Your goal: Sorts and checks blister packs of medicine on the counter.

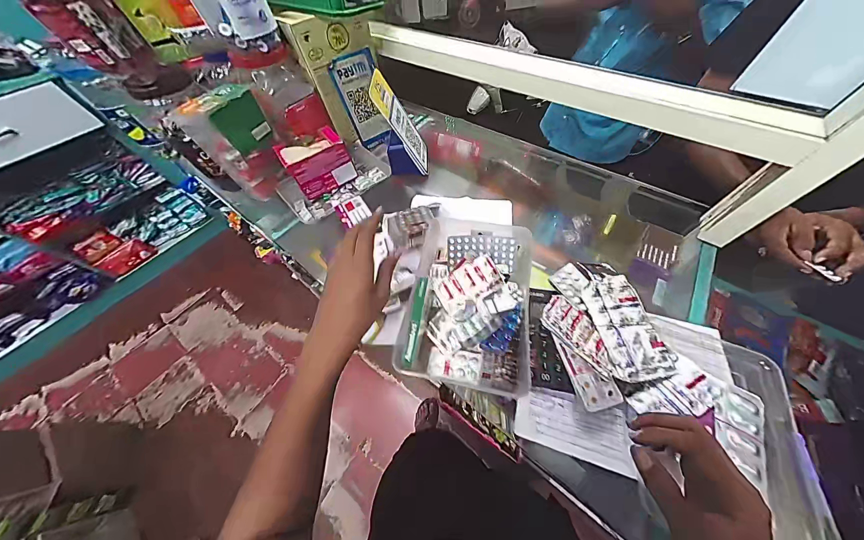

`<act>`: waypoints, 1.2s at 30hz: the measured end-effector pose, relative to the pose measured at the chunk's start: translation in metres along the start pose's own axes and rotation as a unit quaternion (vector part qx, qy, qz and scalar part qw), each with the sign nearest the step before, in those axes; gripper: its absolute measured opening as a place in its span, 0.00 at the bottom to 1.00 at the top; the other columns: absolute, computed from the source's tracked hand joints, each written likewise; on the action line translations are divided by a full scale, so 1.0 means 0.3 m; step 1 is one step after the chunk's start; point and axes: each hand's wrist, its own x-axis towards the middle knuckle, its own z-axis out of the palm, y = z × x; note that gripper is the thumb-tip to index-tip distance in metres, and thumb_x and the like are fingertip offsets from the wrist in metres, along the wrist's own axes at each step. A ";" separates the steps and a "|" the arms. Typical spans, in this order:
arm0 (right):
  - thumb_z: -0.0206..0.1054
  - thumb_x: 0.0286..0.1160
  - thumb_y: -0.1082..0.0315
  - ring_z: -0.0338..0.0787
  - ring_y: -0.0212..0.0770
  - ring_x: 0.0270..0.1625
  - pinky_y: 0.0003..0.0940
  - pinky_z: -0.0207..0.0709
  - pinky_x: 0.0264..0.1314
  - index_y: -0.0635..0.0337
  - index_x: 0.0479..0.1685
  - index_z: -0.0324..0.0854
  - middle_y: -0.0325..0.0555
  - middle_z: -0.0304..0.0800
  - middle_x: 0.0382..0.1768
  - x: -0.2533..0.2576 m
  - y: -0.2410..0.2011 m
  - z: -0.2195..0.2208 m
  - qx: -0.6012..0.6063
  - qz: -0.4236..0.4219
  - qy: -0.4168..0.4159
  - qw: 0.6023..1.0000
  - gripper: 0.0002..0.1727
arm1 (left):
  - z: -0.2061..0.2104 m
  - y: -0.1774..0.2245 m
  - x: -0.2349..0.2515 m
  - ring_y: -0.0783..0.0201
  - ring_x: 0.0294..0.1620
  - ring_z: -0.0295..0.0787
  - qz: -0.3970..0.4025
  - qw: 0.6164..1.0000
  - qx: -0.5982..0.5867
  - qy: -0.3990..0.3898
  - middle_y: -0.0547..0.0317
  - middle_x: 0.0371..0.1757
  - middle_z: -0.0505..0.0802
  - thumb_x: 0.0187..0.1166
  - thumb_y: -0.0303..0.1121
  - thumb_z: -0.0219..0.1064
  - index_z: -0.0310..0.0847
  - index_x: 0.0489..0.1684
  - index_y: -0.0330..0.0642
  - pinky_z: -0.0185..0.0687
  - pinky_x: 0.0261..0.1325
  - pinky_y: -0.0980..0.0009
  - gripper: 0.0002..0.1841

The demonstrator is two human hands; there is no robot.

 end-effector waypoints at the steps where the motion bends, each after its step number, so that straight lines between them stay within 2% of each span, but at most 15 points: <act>1: 0.69 0.78 0.61 0.84 0.19 0.61 0.17 0.80 0.62 0.46 0.44 0.86 0.27 0.89 0.51 0.030 -0.013 0.044 -0.007 -0.006 -0.001 1.000 0.04 | 0.010 -0.072 -0.017 0.26 0.70 0.79 -0.020 0.999 0.014 -0.023 0.27 0.70 0.82 0.79 0.36 0.70 0.69 0.78 0.27 0.71 0.69 0.28 0.31; 3: 0.70 0.78 0.62 0.85 0.22 0.62 0.20 0.80 0.66 0.51 0.42 0.87 0.33 0.91 0.51 0.090 -0.041 0.126 -0.029 -0.019 0.001 0.999 0.05 | 0.071 -0.165 -0.054 0.20 0.75 0.73 -0.027 0.991 0.021 -0.131 0.25 0.71 0.83 0.71 0.45 0.76 0.79 0.73 0.30 0.62 0.72 0.21 0.34; 5: 0.70 0.78 0.61 0.86 0.26 0.62 0.21 0.79 0.66 0.53 0.42 0.88 0.37 0.92 0.50 0.168 -0.065 0.195 -0.068 -0.044 0.007 0.997 0.07 | 0.152 -0.220 -0.072 0.23 0.79 0.71 0.016 0.984 0.001 -0.177 0.32 0.73 0.85 0.64 0.43 0.81 0.83 0.71 0.38 0.59 0.76 0.22 0.33; 7: 0.70 0.78 0.60 0.86 0.27 0.59 0.19 0.79 0.62 0.51 0.42 0.88 0.37 0.92 0.49 0.241 -0.073 0.258 -0.111 -0.080 0.021 0.990 0.07 | 0.201 -0.265 -0.083 0.28 0.74 0.79 0.066 0.986 -0.011 -0.150 0.39 0.68 0.89 0.63 0.40 0.81 0.86 0.68 0.40 0.70 0.69 0.26 0.30; 10: 0.68 0.80 0.59 0.86 0.27 0.57 0.18 0.77 0.62 0.50 0.42 0.87 0.35 0.92 0.49 0.307 -0.088 0.317 -0.159 -0.120 0.046 0.979 0.07 | 0.186 -0.294 -0.061 0.41 0.57 0.92 0.111 0.988 -0.031 -0.103 0.48 0.57 0.95 0.65 0.34 0.74 0.90 0.60 0.41 0.85 0.54 0.39 0.21; 13: 0.67 0.82 0.57 0.87 0.27 0.58 0.20 0.78 0.65 0.50 0.43 0.87 0.34 0.93 0.49 0.310 -0.105 0.331 -0.188 -0.113 0.069 0.973 0.08 | 0.090 -0.293 -0.013 0.49 0.52 0.95 0.123 0.987 -0.088 -0.063 0.52 0.54 0.96 0.74 0.32 0.63 0.91 0.59 0.41 0.89 0.55 0.50 0.18; 15: 0.66 0.83 0.57 0.88 0.27 0.58 0.22 0.79 0.65 0.49 0.42 0.87 0.33 0.93 0.48 0.294 -0.106 0.334 -0.202 -0.093 0.089 0.971 0.09 | 0.029 -0.267 0.018 0.56 0.50 0.94 0.144 0.981 -0.128 -0.031 0.53 0.53 0.96 0.79 0.33 0.62 0.90 0.60 0.39 0.88 0.56 0.61 0.17; 17: 0.65 0.83 0.58 0.88 0.27 0.57 0.23 0.78 0.64 0.51 0.40 0.87 0.35 0.94 0.48 0.284 -0.117 0.339 -0.204 -0.073 0.099 0.971 0.10 | -0.003 -0.199 0.037 0.61 0.58 0.91 0.181 0.966 -0.180 -0.033 0.53 0.59 0.95 0.84 0.33 0.61 0.87 0.64 0.39 0.83 0.65 0.68 0.16; 20: 0.65 0.82 0.59 0.87 0.28 0.57 0.21 0.78 0.63 0.53 0.39 0.87 0.37 0.94 0.48 0.314 -0.133 0.353 -0.211 -0.069 0.109 0.969 0.10 | 0.062 -0.051 0.057 0.53 0.67 0.87 0.291 0.927 -0.216 -0.096 0.49 0.66 0.90 0.81 0.32 0.64 0.84 0.69 0.43 0.81 0.70 0.58 0.18; 23: 0.65 0.82 0.59 0.87 0.29 0.58 0.22 0.76 0.64 0.53 0.39 0.86 0.38 0.94 0.49 0.344 -0.149 0.352 -0.228 -0.081 0.094 0.966 0.10 | 0.127 0.005 0.067 0.46 0.75 0.83 0.346 0.907 -0.157 -0.182 0.47 0.74 0.86 0.76 0.51 0.70 0.80 0.76 0.53 0.75 0.73 0.43 0.28; 25: 0.65 0.82 0.58 0.86 0.28 0.58 0.22 0.75 0.65 0.53 0.40 0.87 0.38 0.94 0.48 0.372 -0.151 0.343 -0.228 -0.081 0.055 0.969 0.10 | 0.110 -0.065 0.093 0.47 0.77 0.80 0.293 0.921 -0.175 -0.187 0.47 0.75 0.85 0.77 0.59 0.67 0.79 0.77 0.50 0.71 0.78 0.41 0.33; 28: 0.64 0.82 0.54 0.86 0.31 0.56 0.24 0.75 0.63 0.51 0.41 0.88 0.38 0.94 0.47 0.440 -0.141 0.380 -0.242 -0.100 -0.059 0.963 0.13 | 0.054 -0.258 0.082 0.43 0.74 0.82 0.139 0.974 -0.089 -0.153 0.49 0.73 0.87 0.73 0.67 0.64 0.80 0.77 0.48 0.75 0.71 0.37 0.39; 30: 0.63 0.83 0.52 0.89 0.37 0.53 0.30 0.80 0.59 0.50 0.42 0.89 0.39 0.94 0.46 0.510 -0.134 0.458 -0.260 -0.159 -0.142 0.942 0.14 | 0.044 -0.370 0.035 0.26 0.79 0.72 0.043 0.982 -0.029 -0.181 0.39 0.77 0.82 0.62 0.69 0.72 0.79 0.78 0.45 0.66 0.71 0.24 0.46; 33: 0.63 0.81 0.53 0.92 0.47 0.52 0.43 0.84 0.53 0.55 0.42 0.89 0.45 0.94 0.45 0.638 -0.149 0.644 -0.277 -0.231 -0.278 0.890 0.16 | 0.065 -0.434 -0.039 0.21 0.85 0.59 -0.028 0.977 0.022 -0.209 0.35 0.85 0.73 0.53 0.76 0.73 0.74 0.83 0.48 0.59 0.73 0.21 0.55; 36: 0.68 0.81 0.56 0.80 0.63 0.73 0.62 0.71 0.70 0.64 0.69 0.79 0.62 0.83 0.67 0.813 -0.198 0.795 -0.329 -0.128 -0.467 0.810 0.25 | 0.089 -0.381 -0.073 0.17 0.87 0.50 -0.033 0.976 0.019 -0.215 0.33 0.90 0.64 0.46 0.80 0.71 0.73 0.85 0.54 0.54 0.75 0.18 0.59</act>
